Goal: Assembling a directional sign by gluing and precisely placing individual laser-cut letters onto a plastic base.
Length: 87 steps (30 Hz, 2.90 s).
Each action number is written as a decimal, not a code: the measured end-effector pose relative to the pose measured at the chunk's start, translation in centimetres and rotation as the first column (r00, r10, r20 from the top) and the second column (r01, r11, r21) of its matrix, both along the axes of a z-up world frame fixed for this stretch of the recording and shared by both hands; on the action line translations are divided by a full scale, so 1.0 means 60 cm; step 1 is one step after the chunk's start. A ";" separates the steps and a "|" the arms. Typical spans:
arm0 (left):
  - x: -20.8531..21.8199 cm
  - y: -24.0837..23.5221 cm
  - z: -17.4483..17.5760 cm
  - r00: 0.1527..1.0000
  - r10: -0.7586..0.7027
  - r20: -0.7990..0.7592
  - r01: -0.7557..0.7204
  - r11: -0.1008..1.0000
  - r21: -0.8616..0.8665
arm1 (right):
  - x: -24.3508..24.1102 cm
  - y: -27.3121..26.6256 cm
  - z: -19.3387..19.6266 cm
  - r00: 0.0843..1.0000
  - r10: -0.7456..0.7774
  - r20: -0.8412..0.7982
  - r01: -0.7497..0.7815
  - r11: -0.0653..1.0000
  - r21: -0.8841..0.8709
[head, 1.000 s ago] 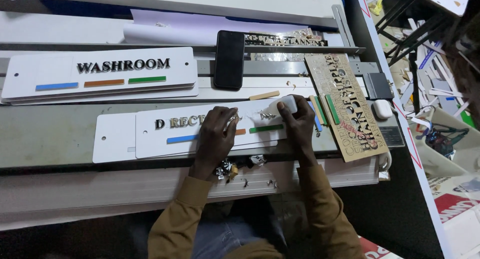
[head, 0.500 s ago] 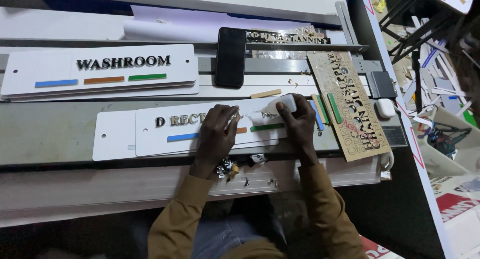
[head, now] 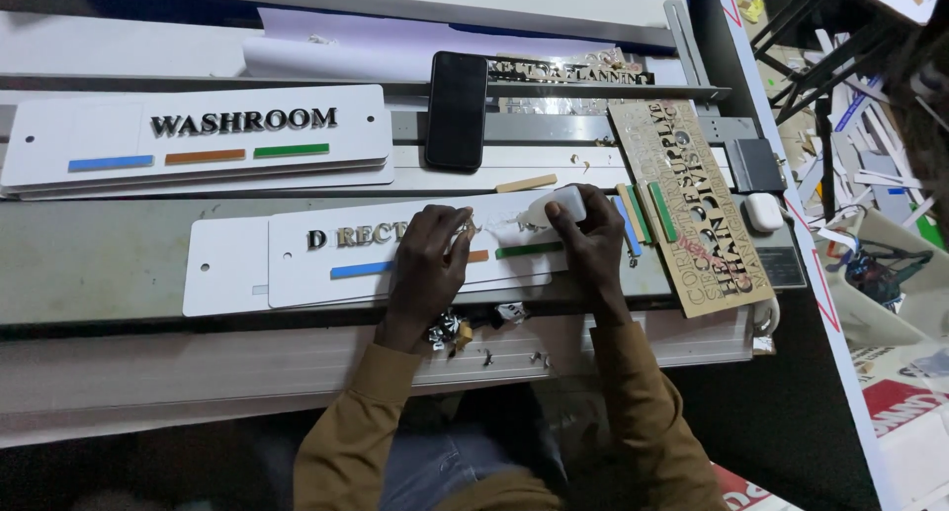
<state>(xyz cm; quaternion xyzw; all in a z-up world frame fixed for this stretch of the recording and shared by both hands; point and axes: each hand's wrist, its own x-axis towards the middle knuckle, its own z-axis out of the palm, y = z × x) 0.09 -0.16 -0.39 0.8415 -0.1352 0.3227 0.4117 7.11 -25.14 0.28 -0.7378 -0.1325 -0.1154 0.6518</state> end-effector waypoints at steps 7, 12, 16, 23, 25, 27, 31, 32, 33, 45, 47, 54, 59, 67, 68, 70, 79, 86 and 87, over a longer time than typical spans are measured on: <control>0.000 0.002 0.001 1.000 0.005 0.021 -0.005 1.000 0.001 | 0.014 -0.012 -0.021 1.000 -0.004 -0.013 0.004 1.000 0.020; 0.000 0.002 0.006 0.999 0.009 0.036 -0.008 0.999 -0.040 | 0.013 -0.010 -0.026 0.999 -0.046 -0.014 0.047 0.990 0.130; -0.005 0.004 0.011 1.000 -0.025 0.010 0.026 0.998 -0.050 | 0.023 -0.003 -0.024 0.998 -0.061 -0.017 0.063 0.935 0.348; -0.005 0.004 0.014 1.000 -0.016 -0.018 0.016 0.999 -0.031 | 0.000 -0.003 0.038 0.995 -0.043 -0.085 0.078 0.883 0.463; -0.001 0.005 0.012 1.000 -0.021 0.000 0.021 1.000 -0.012 | 0.002 -0.007 0.054 0.995 -0.009 -0.095 0.049 0.905 0.423; -0.003 0.005 0.012 1.000 -0.012 -0.010 0.012 1.000 -0.017 | 0.014 -0.010 0.057 0.999 -0.003 -0.044 0.009 0.990 0.143; -0.005 0.005 0.016 1.000 -0.015 -0.009 0.015 1.000 -0.002 | 0.057 -0.013 0.053 0.999 -0.029 0.033 0.029 1.000 0.009; -0.004 0.004 0.016 1.000 -0.006 -0.006 0.006 1.000 0.008 | 0.067 -0.014 0.054 0.995 -0.080 0.066 0.085 0.994 -0.073; -0.004 0.004 0.015 1.000 0.004 -0.003 -0.003 1.000 0.019 | 0.077 -0.015 0.055 0.986 -0.128 0.103 0.142 0.978 -0.153; -0.005 0.005 0.020 1.000 -0.006 -0.028 0.006 1.000 0.014 | 0.129 -0.023 0.012 0.964 -0.113 0.242 0.186 0.936 -0.300; -0.003 0.005 0.014 0.999 0.006 -0.036 -0.005 1.000 0.013 | 0.095 -0.026 0.028 0.931 -0.192 0.311 0.290 0.906 -0.307; 0.005 0.008 0.002 0.999 -0.032 0.028 0.031 0.999 0.014 | -0.012 0.068 0.041 0.921 0.213 0.327 -0.036 0.881 -0.471; 0.003 0.006 0.002 0.998 -0.041 0.052 0.042 0.999 -0.022 | -0.011 0.092 -0.002 0.897 0.250 0.365 -0.013 0.839 -0.544; 0.001 0.003 0.010 0.994 -0.073 0.082 0.078 0.995 -0.059 | -0.031 0.095 0.024 0.892 0.232 0.389 0.000 0.859 -0.513; 0.002 0.004 0.009 0.993 -0.079 0.090 0.085 0.994 -0.062 | -0.034 0.096 0.030 0.894 0.230 0.385 -0.011 0.870 -0.493; 0.004 0.005 0.008 0.992 -0.084 0.098 0.090 0.994 -0.065 | -0.037 0.095 0.033 0.895 0.229 0.383 -0.024 0.881 -0.472; -0.001 0.002 0.015 0.989 -0.131 0.073 0.135 0.990 -0.045 | -0.047 0.083 0.022 0.917 0.191 0.350 -0.010 0.889 -0.457; -0.002 0.001 0.014 0.993 -0.099 0.059 0.102 0.994 -0.049 | -0.024 0.060 -0.007 0.911 0.126 0.392 0.094 0.864 -0.495; -0.003 0.001 0.016 0.996 -0.084 0.040 0.086 0.995 -0.052 | -0.018 0.055 -0.017 0.915 0.103 0.390 0.128 0.844 -0.521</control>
